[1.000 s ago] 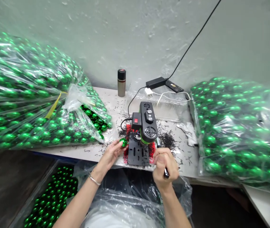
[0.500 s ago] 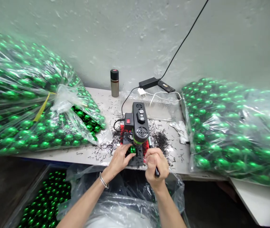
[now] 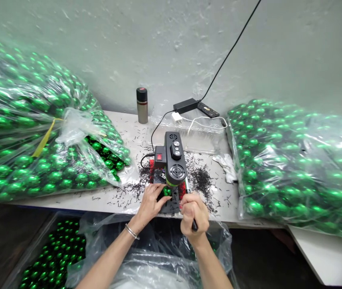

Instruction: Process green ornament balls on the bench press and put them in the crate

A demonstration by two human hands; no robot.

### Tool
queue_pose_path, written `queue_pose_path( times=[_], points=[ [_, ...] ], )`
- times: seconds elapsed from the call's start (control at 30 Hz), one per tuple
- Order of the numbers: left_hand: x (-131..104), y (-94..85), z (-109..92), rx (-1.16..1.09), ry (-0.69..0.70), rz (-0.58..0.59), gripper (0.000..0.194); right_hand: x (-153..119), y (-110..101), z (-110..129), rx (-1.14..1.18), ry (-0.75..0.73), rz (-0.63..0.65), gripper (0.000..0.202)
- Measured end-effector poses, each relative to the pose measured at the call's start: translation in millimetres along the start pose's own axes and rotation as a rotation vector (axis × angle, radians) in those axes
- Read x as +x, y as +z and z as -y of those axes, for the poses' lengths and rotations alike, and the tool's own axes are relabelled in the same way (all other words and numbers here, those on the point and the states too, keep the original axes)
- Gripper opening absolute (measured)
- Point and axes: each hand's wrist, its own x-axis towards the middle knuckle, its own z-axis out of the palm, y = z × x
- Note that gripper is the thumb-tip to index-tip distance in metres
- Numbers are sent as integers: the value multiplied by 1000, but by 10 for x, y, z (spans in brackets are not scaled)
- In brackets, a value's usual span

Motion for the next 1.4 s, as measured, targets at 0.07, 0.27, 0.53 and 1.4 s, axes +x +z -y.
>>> queue_pose_path(
  times=[0.07,0.27,0.53,1.4],
  points=[
    [-16,15,22,-13,9,-10,33,-92,31,-77,-25,-59,2,24],
    [-23,33,25,-23,6,-18,31,-352,178,-287,-70,-128,-84,30],
    [-19,54,36,-32,8,-15,27,-372,213,-350,-90,-183,-18,29],
    [742,-1071,763,409,-351,71,22,151,13,103,42,155,-97,30]
  ],
)
